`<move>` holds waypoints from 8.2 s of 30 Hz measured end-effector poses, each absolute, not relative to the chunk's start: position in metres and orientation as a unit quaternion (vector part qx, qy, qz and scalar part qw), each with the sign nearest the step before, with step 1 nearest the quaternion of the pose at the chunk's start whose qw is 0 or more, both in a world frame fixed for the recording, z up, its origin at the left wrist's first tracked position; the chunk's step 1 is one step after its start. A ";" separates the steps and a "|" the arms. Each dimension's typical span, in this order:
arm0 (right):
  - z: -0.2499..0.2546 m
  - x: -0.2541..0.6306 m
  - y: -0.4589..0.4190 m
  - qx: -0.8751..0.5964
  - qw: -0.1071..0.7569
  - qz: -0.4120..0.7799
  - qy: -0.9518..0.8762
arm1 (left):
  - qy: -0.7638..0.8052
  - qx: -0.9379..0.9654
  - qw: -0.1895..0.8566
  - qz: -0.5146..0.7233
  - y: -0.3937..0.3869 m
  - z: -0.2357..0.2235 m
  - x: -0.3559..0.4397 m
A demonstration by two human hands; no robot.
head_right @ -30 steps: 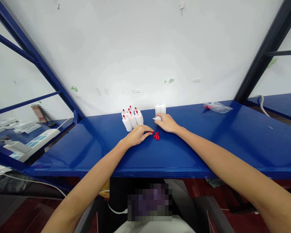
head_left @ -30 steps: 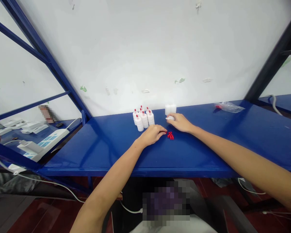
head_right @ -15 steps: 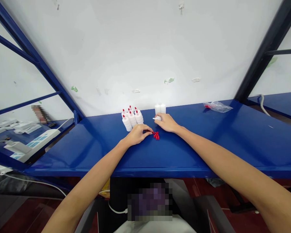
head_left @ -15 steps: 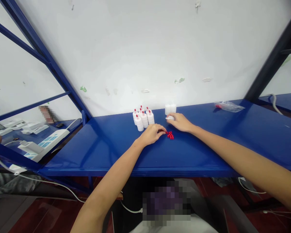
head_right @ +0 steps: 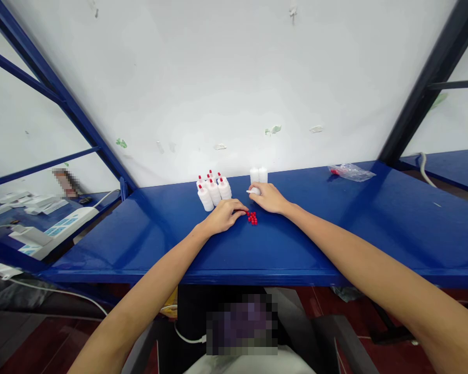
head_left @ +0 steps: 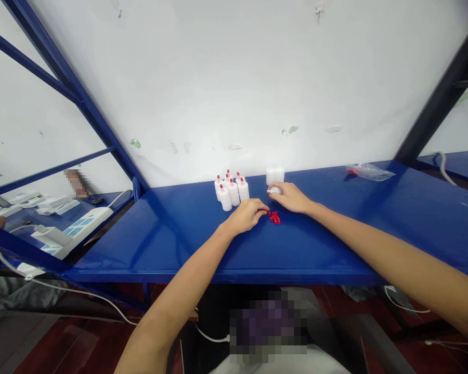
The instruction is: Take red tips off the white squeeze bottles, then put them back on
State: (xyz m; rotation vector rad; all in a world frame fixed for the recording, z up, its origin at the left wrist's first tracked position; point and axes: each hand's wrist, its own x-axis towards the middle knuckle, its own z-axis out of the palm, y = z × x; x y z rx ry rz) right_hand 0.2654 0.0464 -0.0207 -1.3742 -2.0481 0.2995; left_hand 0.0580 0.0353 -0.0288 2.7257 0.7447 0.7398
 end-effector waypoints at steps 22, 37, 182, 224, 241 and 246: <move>-0.002 0.247 0.022 -0.445 0.337 0.138 -0.818 | 0.280 0.788 0.153 0.527 0.022 -0.016 0.061; -0.002 0.250 0.020 -0.444 0.313 0.166 -0.823 | 0.254 0.780 0.203 0.534 0.019 -0.017 0.064; 0.002 0.223 -0.007 -0.324 0.490 0.246 -0.771 | 0.224 0.788 0.175 0.547 -0.014 0.025 0.049; 0.004 0.239 0.024 -0.427 0.524 0.549 -0.492 | 0.388 0.823 0.072 0.409 0.015 0.011 0.006; 0.004 0.226 0.009 -0.319 0.500 0.545 -0.592 | 0.223 0.756 0.157 0.595 0.013 0.027 0.086; 0.007 0.228 0.007 -0.322 0.500 0.547 -0.589 | 0.229 0.739 0.185 0.606 0.018 0.024 0.102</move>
